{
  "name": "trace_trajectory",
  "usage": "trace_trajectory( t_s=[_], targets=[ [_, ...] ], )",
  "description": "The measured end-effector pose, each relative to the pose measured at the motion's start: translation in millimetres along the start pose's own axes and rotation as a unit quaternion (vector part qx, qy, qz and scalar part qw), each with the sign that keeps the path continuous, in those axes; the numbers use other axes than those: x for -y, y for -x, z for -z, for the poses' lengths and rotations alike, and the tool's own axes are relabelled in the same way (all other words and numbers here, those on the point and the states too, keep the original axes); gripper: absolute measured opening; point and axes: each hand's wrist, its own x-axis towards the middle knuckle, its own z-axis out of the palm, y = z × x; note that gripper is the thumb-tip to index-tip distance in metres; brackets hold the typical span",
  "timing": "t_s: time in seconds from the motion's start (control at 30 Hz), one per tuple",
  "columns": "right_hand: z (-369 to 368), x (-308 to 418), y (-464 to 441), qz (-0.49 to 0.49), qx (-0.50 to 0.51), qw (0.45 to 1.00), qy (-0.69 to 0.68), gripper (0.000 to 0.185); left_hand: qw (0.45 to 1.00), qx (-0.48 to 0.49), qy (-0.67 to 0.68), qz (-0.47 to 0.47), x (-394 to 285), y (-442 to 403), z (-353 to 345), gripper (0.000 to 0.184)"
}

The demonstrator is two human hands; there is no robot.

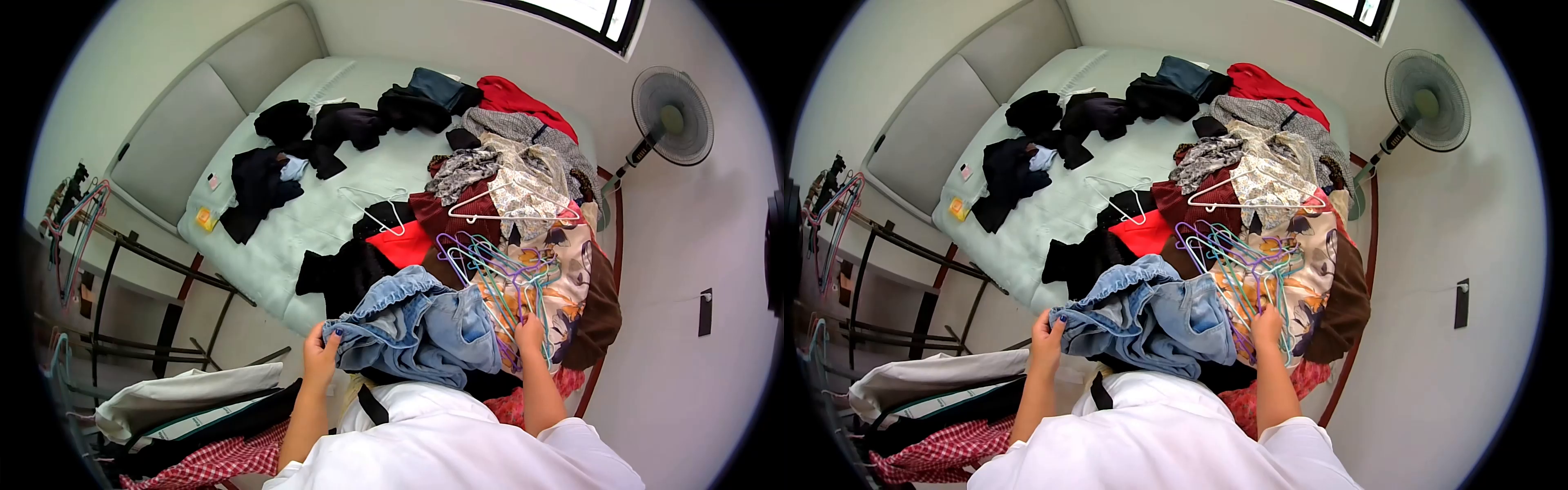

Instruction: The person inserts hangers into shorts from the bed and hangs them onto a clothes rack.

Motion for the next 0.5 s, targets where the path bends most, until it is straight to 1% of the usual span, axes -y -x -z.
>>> trace_trajectory(
  t_s=[0.07,0.1,0.13,0.17,0.2,0.23,0.27,0.3,0.33,0.37,0.43,0.5],
  targets=[
    [-2.0,-2.5,-2.9,0.005,-0.007,1.0,0.002,0.014,0.996,-0.033,0.084,0.022,-2.6,3.5,-2.1,0.019],
    [-1.9,-1.7,-5.6,-0.019,-0.007,1.0,-0.001,0.014,0.995,-0.037,0.085,0.02,-9.7,6.5,-1.7,0.019],
    [-2.1,0.6,-10.2,-0.043,-0.007,0.999,-0.006,0.014,0.991,-0.023,0.127,0.027,-22.0,10.5,-0.9,0.019],
    [-0.9,2.7,-14.0,-0.038,-0.007,0.999,-0.007,0.014,0.985,-0.009,0.168,0.035,-32.2,13.9,1.0,0.02],
    [2.6,3.6,-16.1,-0.03,-0.016,0.999,0.008,0.014,0.983,-0.002,0.185,0.02,-39.1,16.9,4.8,0.02],
    [6.2,5.2,-18.3,-0.022,-0.025,0.999,0.024,0.014,0.982,-0.007,0.186,0.018,-47.5,18.9,8.9,0.02],
    [9.2,8.8,-20.6,-0.016,-0.05,0.997,0.048,0.014,0.983,0.039,0.176,0.019,-57.2,19.5,13.2,0.02],
    [9.9,10.6,-24.8,-0.009,-0.049,0.998,0.046,0.014,0.983,0.084,0.164,0.018,-63.8,17.9,17.4,0.02],
    [10.5,10.4,-29.7,-0.019,-0.04,0.998,0.047,0.014,0.985,0.099,0.136,0.033,-64.0,14.4,21.6,0.016],
    [10.1,10.4,-33.7,-0.03,-0.032,0.998,0.048,0.014,0.986,0.094,0.136,0.03,-59.1,10.9,20.4,0.016],
    [4.6,8.9,-40.2,-0.017,-0.029,0.998,0.05,0.014,0.993,0.0,0.079,0.083,-39.8,0.6,11.6,0.013],
    [-4.9,7.0,-49.6,0.011,-0.037,0.997,0.061,0.013,0.994,0.007,0.069,0.088,-15.5,-2.6,6.1,0.012]
  ],
)
